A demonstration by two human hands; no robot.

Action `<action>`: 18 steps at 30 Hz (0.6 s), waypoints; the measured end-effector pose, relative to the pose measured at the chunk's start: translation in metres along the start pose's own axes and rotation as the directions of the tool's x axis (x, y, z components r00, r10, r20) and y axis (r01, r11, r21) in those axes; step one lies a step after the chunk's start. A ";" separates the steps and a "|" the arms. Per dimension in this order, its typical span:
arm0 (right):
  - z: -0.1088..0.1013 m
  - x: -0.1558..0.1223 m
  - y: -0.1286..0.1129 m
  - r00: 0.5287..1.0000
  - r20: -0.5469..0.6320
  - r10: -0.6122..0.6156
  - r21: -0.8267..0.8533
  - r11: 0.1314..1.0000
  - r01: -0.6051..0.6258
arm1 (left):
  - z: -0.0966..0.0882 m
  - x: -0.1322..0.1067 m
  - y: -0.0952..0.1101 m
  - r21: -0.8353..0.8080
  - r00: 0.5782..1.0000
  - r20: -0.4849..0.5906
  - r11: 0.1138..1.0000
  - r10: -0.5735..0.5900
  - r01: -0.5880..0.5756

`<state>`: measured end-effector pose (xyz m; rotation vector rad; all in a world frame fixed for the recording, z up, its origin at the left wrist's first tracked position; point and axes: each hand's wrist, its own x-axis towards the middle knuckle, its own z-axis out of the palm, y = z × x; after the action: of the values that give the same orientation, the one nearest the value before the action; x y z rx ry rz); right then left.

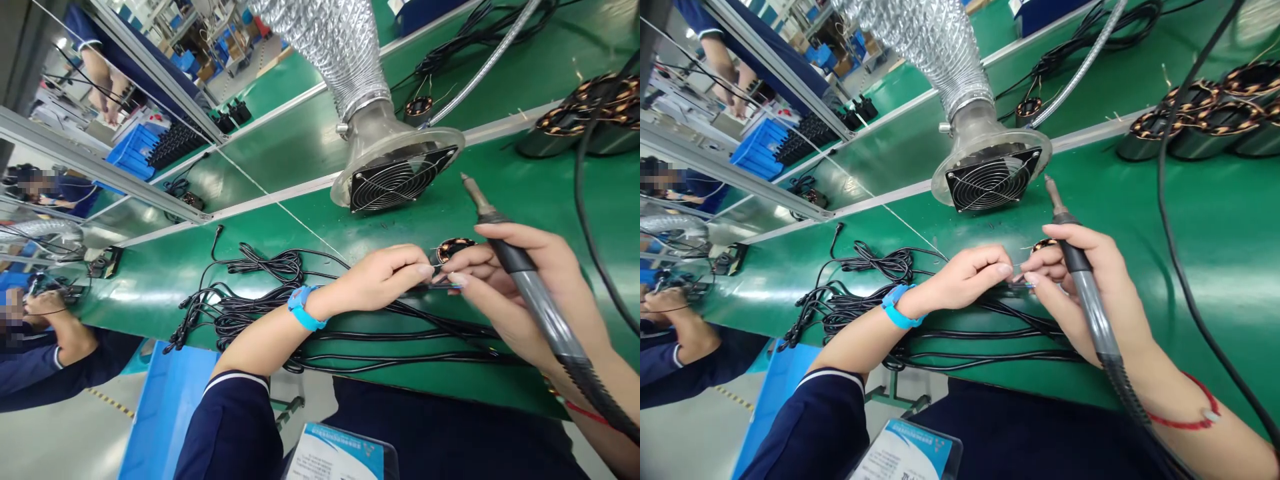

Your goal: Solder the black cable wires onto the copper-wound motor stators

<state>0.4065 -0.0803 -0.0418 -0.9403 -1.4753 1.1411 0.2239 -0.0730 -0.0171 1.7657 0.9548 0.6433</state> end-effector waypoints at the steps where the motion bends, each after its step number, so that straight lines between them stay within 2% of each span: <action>1: 0.000 0.000 0.001 1.000 -0.012 -0.009 -0.009 1.000 0.009 | 0.000 0.000 0.000 0.051 1.000 0.005 0.999 0.011 -0.012; 5: -0.001 -0.002 0.002 0.998 -0.008 -0.056 -0.054 0.997 0.055 | -0.001 0.000 0.000 0.141 0.997 0.042 0.987 0.071 -0.076; 8: -0.002 -0.003 0.003 0.996 0.017 -0.083 -0.095 0.992 0.084 | -0.003 -0.001 0.000 0.069 0.995 0.072 0.995 0.073 -0.078; 9: -0.002 -0.003 0.003 0.995 0.025 -0.094 -0.109 0.989 0.096 | -0.003 -0.001 0.000 -0.001 0.995 0.090 0.999 0.038 -0.038; 11: -0.002 -0.003 0.003 0.992 0.035 -0.121 -0.134 0.983 0.124 | -0.002 -0.002 0.002 -0.218 0.983 0.166 0.969 -0.078 0.114; 13: -0.002 -0.002 0.003 0.989 0.048 -0.142 -0.145 0.978 0.147 | 0.001 -0.001 0.003 -0.404 0.950 0.244 0.870 -0.196 0.283; 14: -0.003 -0.002 0.002 0.988 0.051 -0.145 -0.159 0.976 0.151 | 0.002 0.000 0.003 -0.461 0.940 0.248 0.825 -0.233 0.326; 16: -0.006 -0.003 0.001 0.992 0.032 -0.121 -0.218 0.968 0.126 | 0.006 0.003 0.001 -0.494 0.944 0.166 0.804 -0.286 0.331; 18: -0.012 -0.006 -0.001 0.998 -0.024 -0.066 -0.296 0.953 0.056 | 0.010 0.007 -0.005 -0.468 0.944 0.023 0.831 -0.328 0.300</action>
<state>0.4191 -0.0839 -0.0421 -1.1033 -1.6653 0.8686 0.2341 -0.0713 -0.0257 1.1361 1.0041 0.6470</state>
